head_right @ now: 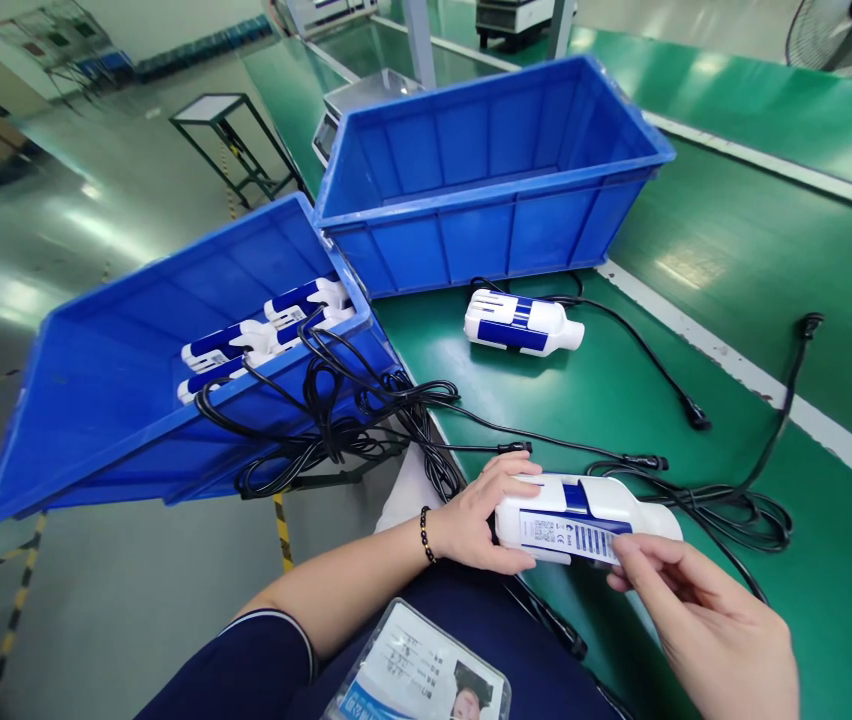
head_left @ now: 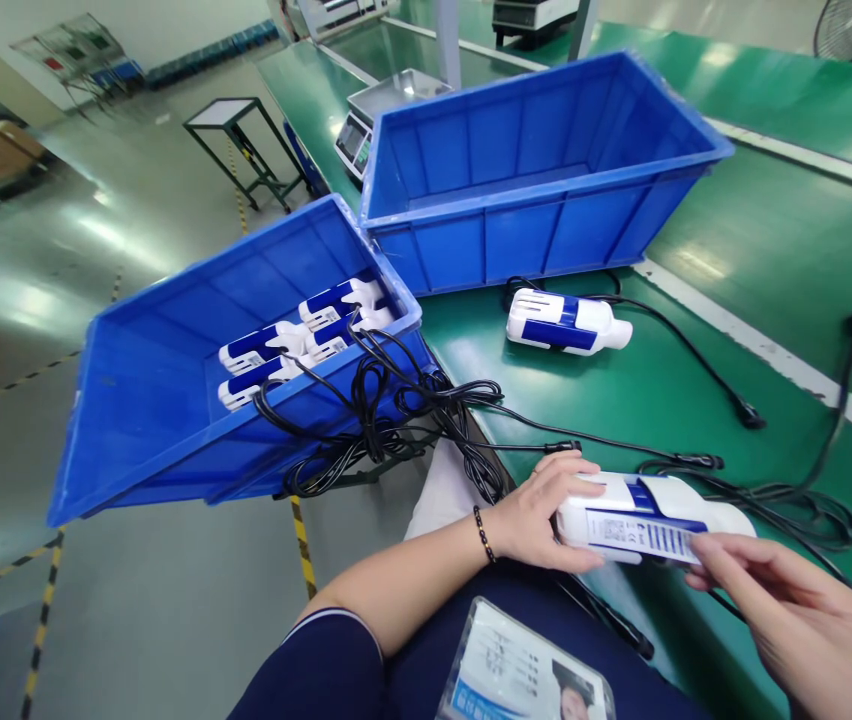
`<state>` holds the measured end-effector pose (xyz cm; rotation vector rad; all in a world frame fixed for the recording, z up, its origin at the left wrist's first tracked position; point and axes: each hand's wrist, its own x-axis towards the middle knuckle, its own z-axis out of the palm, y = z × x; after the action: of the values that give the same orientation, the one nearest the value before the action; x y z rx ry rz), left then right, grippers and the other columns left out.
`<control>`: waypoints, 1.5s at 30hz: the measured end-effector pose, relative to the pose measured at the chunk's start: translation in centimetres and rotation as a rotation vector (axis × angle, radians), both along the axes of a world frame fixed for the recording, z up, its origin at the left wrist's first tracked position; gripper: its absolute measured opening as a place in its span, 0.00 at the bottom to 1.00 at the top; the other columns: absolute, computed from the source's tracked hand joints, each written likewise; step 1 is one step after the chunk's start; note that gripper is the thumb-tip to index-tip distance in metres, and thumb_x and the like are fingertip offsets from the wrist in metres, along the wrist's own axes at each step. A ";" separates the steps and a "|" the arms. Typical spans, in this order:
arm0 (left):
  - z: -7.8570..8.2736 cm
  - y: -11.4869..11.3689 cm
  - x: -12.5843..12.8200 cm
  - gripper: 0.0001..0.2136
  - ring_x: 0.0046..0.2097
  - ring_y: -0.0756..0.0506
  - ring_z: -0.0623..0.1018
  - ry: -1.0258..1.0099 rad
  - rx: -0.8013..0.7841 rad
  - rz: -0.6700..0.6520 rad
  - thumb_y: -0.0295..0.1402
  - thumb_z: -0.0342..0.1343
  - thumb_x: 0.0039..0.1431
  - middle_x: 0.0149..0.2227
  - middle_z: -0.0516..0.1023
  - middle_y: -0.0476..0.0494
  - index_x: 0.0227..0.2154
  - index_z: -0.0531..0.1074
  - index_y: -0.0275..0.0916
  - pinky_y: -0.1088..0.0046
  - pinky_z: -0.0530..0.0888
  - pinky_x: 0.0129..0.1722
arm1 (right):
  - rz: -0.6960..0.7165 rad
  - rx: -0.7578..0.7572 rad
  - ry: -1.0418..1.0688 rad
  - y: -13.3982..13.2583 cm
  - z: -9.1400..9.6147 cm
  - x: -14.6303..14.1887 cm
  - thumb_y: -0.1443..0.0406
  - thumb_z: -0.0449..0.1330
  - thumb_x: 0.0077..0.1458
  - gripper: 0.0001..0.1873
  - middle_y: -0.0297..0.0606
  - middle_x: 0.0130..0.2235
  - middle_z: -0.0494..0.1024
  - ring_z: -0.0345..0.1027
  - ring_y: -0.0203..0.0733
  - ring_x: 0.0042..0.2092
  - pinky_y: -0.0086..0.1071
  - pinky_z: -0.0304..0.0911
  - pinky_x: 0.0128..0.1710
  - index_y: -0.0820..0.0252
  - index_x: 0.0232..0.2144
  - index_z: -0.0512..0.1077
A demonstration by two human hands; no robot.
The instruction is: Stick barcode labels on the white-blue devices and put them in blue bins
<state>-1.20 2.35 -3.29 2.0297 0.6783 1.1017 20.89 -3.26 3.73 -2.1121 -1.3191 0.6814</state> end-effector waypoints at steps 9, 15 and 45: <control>0.0 -0.3 -0.1 0.32 0.55 0.39 0.67 -0.032 -0.001 0.005 0.41 0.62 0.43 0.52 0.64 0.34 0.51 0.57 0.40 0.55 0.66 0.53 | 0.113 0.275 -0.538 0.6 1.9 -0.6 0.43 0.46 0.54 0.35 0.37 0.26 0.72 0.68 0.43 0.24 0.33 0.58 0.19 0.64 0.51 0.67; -0.6 -0.9 -0.2 0.31 0.54 0.39 0.69 -0.051 -0.087 0.031 0.44 0.62 0.44 0.51 0.66 0.38 0.51 0.60 0.42 0.57 0.68 0.53 | 0.676 0.656 -0.342 1.5 3.2 -6.8 0.64 0.50 0.59 0.18 0.47 0.41 0.73 0.68 0.47 0.43 0.38 0.65 0.42 0.62 0.51 0.62; 5.3 -1.5 0.7 0.32 0.64 0.35 0.55 0.689 0.276 0.167 0.40 0.50 0.57 0.61 0.57 0.30 0.60 0.48 0.30 0.53 0.52 0.63 | 0.486 0.129 0.187 6.2 -3.6 2.4 0.48 0.44 0.58 0.27 0.44 0.48 0.73 0.66 0.48 0.50 0.41 0.61 0.51 0.57 0.49 0.66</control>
<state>-0.51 0.80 2.06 2.6578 1.0957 0.5790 23.26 2.92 0.13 -1.5894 -1.7324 0.9341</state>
